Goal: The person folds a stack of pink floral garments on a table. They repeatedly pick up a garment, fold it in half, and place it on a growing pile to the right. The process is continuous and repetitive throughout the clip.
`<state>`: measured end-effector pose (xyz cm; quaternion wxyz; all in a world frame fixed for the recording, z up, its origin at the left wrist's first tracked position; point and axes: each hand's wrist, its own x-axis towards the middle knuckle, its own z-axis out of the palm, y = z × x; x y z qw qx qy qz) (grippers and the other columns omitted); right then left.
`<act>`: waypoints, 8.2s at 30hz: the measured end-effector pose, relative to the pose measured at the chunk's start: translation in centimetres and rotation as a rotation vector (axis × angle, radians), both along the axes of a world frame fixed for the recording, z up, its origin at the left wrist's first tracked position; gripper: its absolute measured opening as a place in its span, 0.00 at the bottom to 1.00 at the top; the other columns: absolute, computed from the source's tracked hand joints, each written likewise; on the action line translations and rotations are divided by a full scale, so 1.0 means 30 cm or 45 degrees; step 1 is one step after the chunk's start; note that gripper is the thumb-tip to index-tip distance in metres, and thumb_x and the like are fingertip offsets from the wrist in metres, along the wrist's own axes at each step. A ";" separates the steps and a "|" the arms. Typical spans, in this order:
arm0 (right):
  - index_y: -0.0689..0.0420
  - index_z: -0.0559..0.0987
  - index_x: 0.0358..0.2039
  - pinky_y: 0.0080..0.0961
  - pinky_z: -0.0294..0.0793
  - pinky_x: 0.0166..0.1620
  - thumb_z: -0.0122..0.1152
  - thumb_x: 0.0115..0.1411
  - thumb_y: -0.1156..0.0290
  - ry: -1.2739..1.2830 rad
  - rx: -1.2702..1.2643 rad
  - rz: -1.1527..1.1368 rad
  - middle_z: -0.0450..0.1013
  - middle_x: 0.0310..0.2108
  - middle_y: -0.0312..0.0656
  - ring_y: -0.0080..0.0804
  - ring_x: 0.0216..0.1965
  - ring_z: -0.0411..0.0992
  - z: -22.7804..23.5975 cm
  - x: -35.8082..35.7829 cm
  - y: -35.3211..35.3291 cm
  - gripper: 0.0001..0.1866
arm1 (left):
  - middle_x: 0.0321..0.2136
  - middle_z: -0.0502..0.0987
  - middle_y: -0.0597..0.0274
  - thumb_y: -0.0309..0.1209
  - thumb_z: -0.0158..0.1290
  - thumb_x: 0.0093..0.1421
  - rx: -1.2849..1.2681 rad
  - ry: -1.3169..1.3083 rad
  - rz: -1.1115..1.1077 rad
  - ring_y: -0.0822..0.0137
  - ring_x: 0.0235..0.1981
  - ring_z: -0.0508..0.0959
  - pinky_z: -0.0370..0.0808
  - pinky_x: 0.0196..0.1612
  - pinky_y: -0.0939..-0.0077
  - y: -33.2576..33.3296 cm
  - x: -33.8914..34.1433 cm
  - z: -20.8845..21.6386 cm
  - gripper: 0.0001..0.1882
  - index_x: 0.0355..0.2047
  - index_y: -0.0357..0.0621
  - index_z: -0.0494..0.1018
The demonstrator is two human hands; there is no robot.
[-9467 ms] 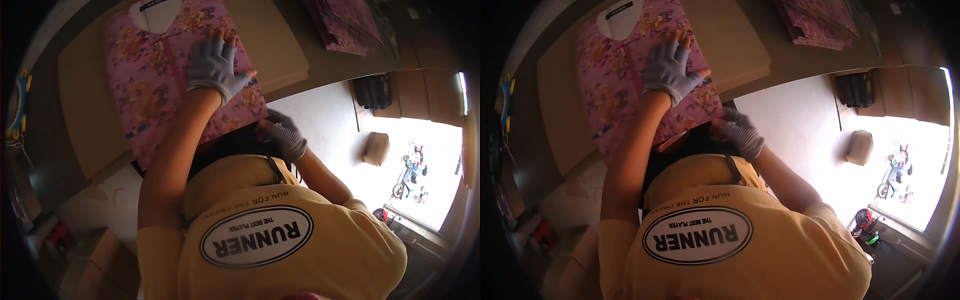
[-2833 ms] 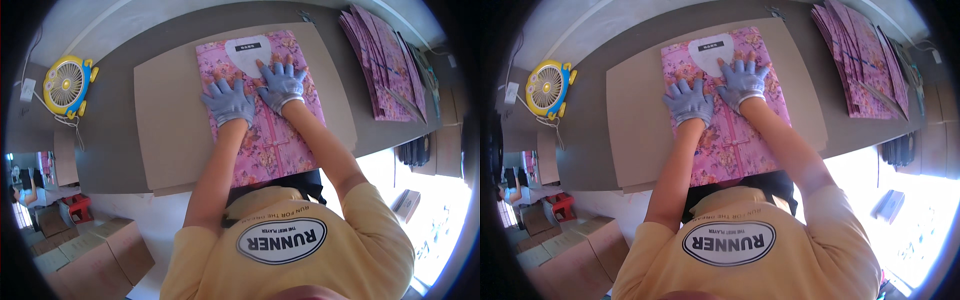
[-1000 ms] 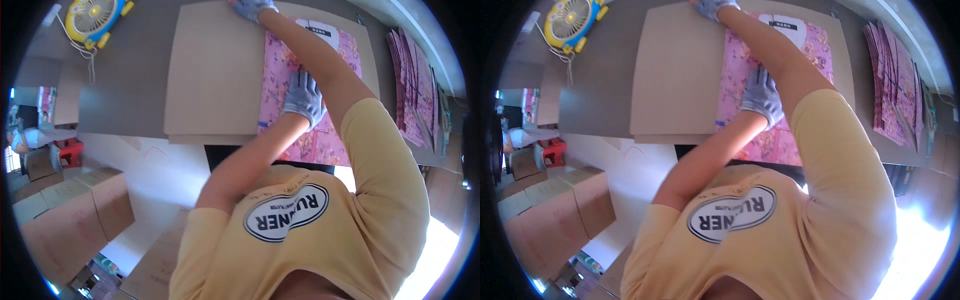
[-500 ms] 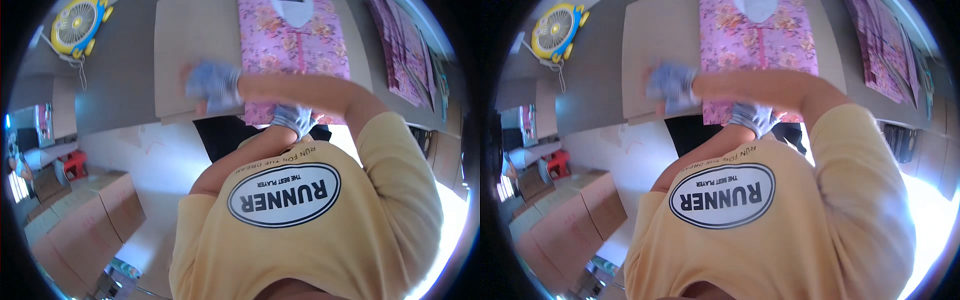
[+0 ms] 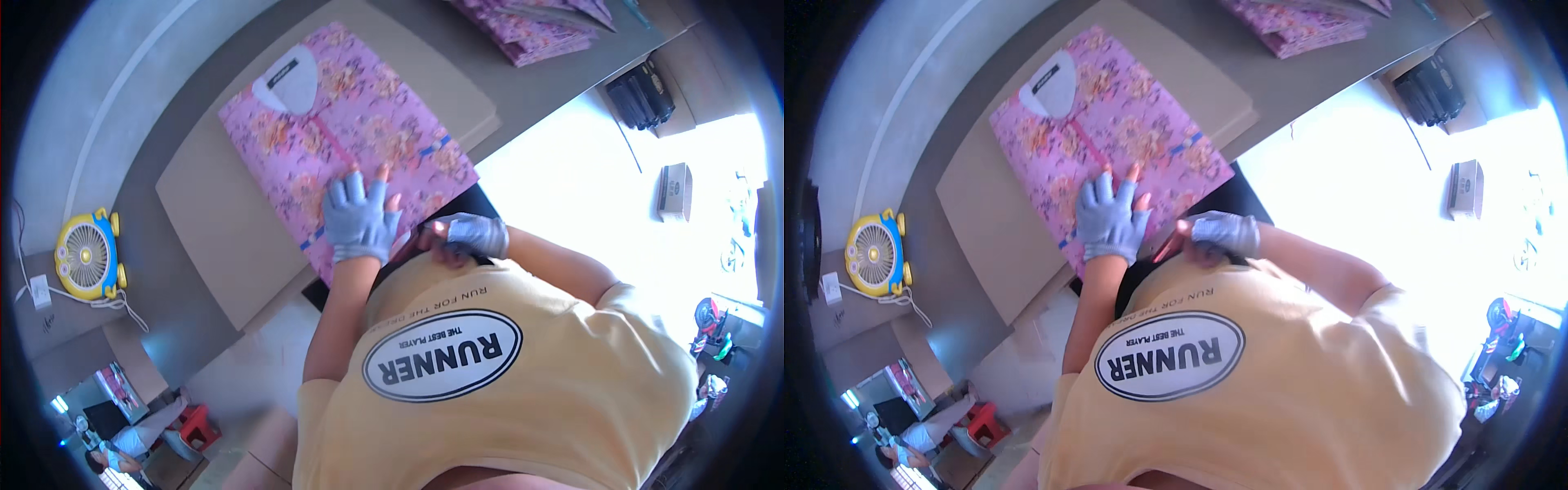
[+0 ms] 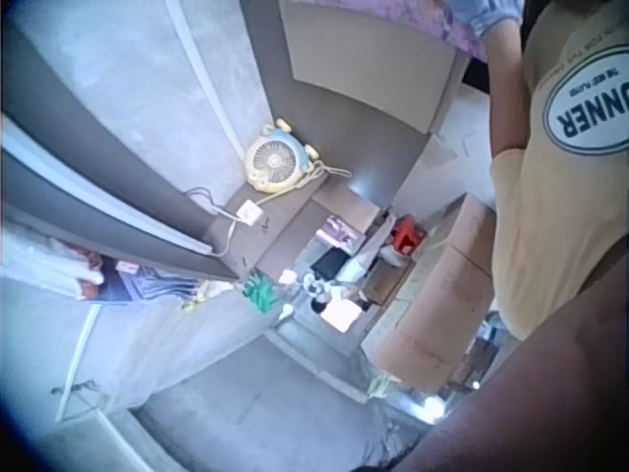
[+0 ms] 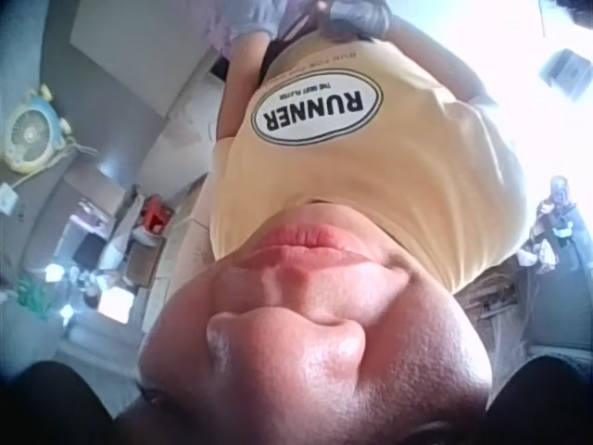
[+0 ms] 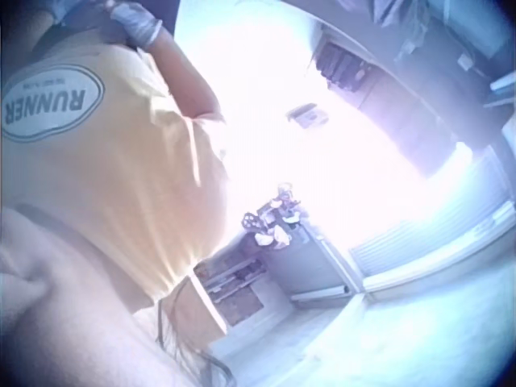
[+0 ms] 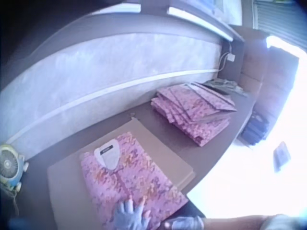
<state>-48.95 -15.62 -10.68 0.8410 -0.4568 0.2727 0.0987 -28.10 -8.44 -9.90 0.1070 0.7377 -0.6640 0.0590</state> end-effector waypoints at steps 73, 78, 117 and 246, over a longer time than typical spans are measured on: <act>0.64 0.62 0.61 0.23 0.58 0.60 0.45 0.64 0.72 -0.799 -0.897 -0.371 0.63 0.59 0.44 0.29 0.59 0.61 0.294 0.199 -0.825 0.25 | 0.18 0.67 0.69 0.38 0.55 0.57 -0.611 1.433 0.626 0.75 0.20 0.64 0.63 0.22 0.73 0.422 0.838 0.151 0.14 0.24 0.40 0.68; 0.57 0.56 0.66 0.27 0.47 0.67 0.41 0.66 0.63 -0.846 -1.790 -0.283 0.51 0.67 0.46 0.40 0.69 0.46 0.272 0.486 -0.591 0.28 | 0.49 0.67 0.47 0.47 0.51 0.58 -0.622 0.562 0.455 0.57 0.50 0.69 0.66 0.52 0.62 -0.020 0.517 0.179 0.26 0.48 0.40 0.68; 0.49 0.75 0.47 0.41 0.69 0.52 0.50 0.59 0.58 0.092 -2.965 -0.149 0.72 0.46 0.47 0.46 0.49 0.69 -0.026 1.070 -1.097 0.18 | 0.64 0.58 0.54 0.42 0.39 0.63 -0.132 0.041 0.467 0.51 0.65 0.56 0.45 0.65 0.47 -0.277 0.435 -0.089 0.26 0.61 0.50 0.62; 0.60 0.80 0.38 0.24 0.74 0.38 0.62 0.55 0.61 0.030 -1.007 -0.628 0.77 0.30 0.39 0.30 0.30 0.75 0.131 0.147 -1.143 0.16 | 0.41 0.75 0.49 0.45 0.54 0.58 -0.439 0.979 1.160 0.56 0.44 0.75 0.71 0.49 0.67 0.481 0.875 -0.127 0.24 0.45 0.38 0.70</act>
